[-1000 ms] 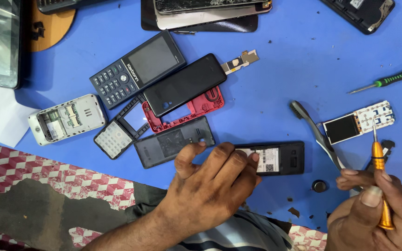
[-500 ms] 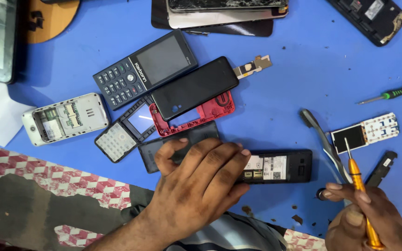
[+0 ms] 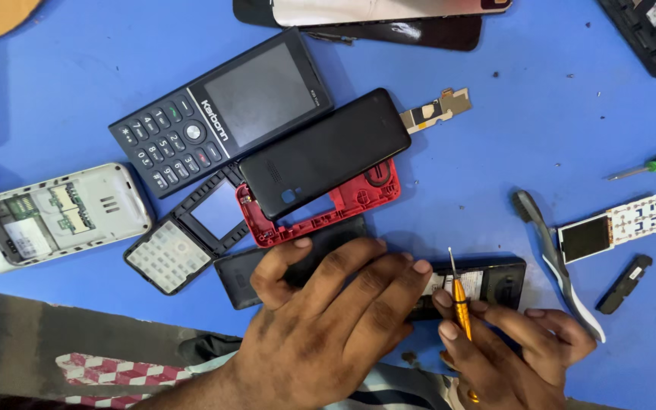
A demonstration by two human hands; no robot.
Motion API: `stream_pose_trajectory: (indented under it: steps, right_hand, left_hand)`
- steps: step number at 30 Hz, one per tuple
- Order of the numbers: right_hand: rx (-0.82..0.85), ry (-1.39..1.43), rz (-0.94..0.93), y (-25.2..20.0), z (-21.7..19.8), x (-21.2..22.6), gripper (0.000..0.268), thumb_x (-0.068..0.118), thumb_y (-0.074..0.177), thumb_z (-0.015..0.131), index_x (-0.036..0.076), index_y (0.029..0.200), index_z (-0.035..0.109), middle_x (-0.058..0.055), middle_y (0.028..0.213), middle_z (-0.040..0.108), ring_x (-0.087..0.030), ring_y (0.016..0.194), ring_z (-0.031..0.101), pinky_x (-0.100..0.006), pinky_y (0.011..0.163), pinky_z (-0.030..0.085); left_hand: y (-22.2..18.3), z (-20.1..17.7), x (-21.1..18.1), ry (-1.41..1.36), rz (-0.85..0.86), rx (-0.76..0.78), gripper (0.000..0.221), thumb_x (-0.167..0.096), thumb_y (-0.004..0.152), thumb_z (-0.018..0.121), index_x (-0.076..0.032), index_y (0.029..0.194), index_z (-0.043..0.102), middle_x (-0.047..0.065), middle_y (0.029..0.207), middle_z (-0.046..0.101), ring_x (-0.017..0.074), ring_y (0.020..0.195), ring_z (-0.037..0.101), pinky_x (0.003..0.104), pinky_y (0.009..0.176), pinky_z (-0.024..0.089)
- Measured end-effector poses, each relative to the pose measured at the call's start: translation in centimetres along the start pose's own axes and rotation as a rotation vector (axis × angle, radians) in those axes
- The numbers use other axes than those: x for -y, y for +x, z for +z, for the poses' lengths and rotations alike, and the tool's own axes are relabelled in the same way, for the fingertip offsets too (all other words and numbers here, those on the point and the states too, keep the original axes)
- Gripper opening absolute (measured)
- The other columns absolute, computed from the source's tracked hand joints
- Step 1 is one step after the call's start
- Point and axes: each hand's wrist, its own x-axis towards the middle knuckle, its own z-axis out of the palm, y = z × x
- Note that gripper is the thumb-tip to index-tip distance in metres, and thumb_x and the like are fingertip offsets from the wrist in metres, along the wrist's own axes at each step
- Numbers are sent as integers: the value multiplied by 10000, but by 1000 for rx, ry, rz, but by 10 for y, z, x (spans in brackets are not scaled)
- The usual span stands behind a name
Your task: The person uses a small screwdriver to remove screws from the back of a black mobile phone, then removes the back cover and sets it aside. The person continues to unscrew and handle the phone casing while other disassembled phones and tools remain on the table.
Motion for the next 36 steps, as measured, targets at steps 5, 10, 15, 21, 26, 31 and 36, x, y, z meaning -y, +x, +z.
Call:
stream_pose_trajectory:
  steps: [5,10,15,21,26,31,36]
  right_hand:
    - [87,15,104,7,-11,12,354,202,880,642,113,1222,633,-53,1141,765,-178,1115,578,-480,1056,323]
    - [26,11,175,11,-10,22,342,160,861,713,100,1189,633,-63,1124,758,-179,1128,624,-452,1081,320]
    - [-15,-44,134,15,-9,22,353,68,847,688,101,1197,653,-56,1129,768,-166,1118,639,-447,1067,321]
    - [-45,-71,141,13,-5,23,314,26,925,691,125,1221,669,-5,1146,780,-162,1126,631,-464,1102,295]
    - [-62,54,174,12,-5,18,427,87,884,718,171,1297,645,-12,1141,759,-191,1104,602,-469,1110,324]
    - [41,150,78,-2,-16,5,415,90,897,666,115,1306,603,-36,1275,718,-213,1140,608,-495,1100,303]
    - [-197,234,336,-34,-14,-13,365,117,937,619,86,1298,578,-57,1233,714,-228,1104,617,-488,1045,360]
  left_hand:
    - [-1,0,2,18,8,-28,400,-293,1089,700,-118,1428,583,-25,1258,654,145,1235,624,521,1113,254]
    - [-2,0,0,-5,-10,-30,400,-317,1073,680,-120,1410,595,-32,1247,653,143,1238,616,545,1139,237]
    - [-3,-1,0,-42,-3,18,510,-344,1001,750,-98,1415,583,-24,1260,635,151,1282,568,556,1126,214]
    - [-3,-2,-1,-61,3,-4,579,-350,939,798,-94,1408,574,-22,1269,631,159,1296,558,562,1111,236]
    - [-3,-1,-3,-64,-2,-12,601,-351,904,804,-92,1396,573,-3,1271,643,174,1287,559,577,1100,241]
    - [0,-2,-5,-85,-9,-15,614,-345,879,821,-88,1375,568,3,1250,649,179,1276,564,587,1109,240]
    - [0,-3,-6,-112,-11,7,705,-360,834,847,-80,1401,538,20,1255,655,200,1263,574,580,1109,232]
